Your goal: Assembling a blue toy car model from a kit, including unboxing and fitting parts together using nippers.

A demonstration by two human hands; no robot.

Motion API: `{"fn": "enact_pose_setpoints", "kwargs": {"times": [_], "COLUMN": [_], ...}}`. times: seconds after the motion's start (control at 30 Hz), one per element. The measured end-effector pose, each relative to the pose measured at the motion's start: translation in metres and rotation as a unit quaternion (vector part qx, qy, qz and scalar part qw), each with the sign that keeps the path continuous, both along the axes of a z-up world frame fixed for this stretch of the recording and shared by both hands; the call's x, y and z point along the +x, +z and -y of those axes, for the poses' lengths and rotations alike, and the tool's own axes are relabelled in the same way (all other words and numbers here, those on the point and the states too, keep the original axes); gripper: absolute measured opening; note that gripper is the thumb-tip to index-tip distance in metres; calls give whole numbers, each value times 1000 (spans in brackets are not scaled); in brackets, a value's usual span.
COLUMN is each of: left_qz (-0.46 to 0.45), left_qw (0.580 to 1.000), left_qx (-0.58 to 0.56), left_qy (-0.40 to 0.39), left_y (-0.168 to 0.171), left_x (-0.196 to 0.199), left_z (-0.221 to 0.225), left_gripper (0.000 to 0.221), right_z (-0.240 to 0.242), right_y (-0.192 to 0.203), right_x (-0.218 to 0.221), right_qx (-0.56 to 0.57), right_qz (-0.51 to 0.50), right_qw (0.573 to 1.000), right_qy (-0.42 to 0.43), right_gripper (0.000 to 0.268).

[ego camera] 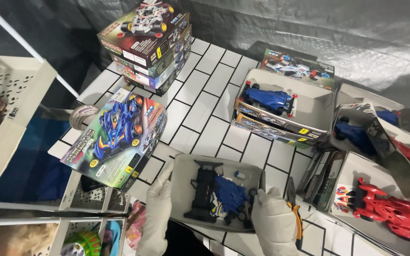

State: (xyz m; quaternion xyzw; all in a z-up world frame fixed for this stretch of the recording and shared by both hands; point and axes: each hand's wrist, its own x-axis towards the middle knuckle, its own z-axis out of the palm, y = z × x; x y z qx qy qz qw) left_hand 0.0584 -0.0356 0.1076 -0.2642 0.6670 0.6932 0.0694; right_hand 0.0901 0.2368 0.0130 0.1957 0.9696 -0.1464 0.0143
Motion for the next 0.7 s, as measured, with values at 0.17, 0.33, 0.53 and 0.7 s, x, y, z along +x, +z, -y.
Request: {"fn": "enact_pose_setpoints", "kwargs": {"times": [0.17, 0.33, 0.53, 0.7], "left_qz": [-125, -80, 47, 13], "left_qw": [986, 991, 988, 989], "left_qx": [-83, -84, -90, -89], "left_qy": [-77, -69, -116, -117], "left_y": [-53, -46, 1, 30], "left_x": [-4, -1, 3, 13], "left_z": [9, 6, 7, 2], "left_gripper": [60, 60, 62, 62], "right_z": [0, -20, -43, -39], "right_y": [41, 25, 74, 99], "right_x": [-5, -15, -2, 14], "right_qx": [-16, -110, -343, -434], "right_qz": [-3, 40, -23, -74], "right_qw": [999, 986, 920, 857], "right_qy": [42, -115, -190, -267], "right_gripper": [27, 21, 18, 13]}}
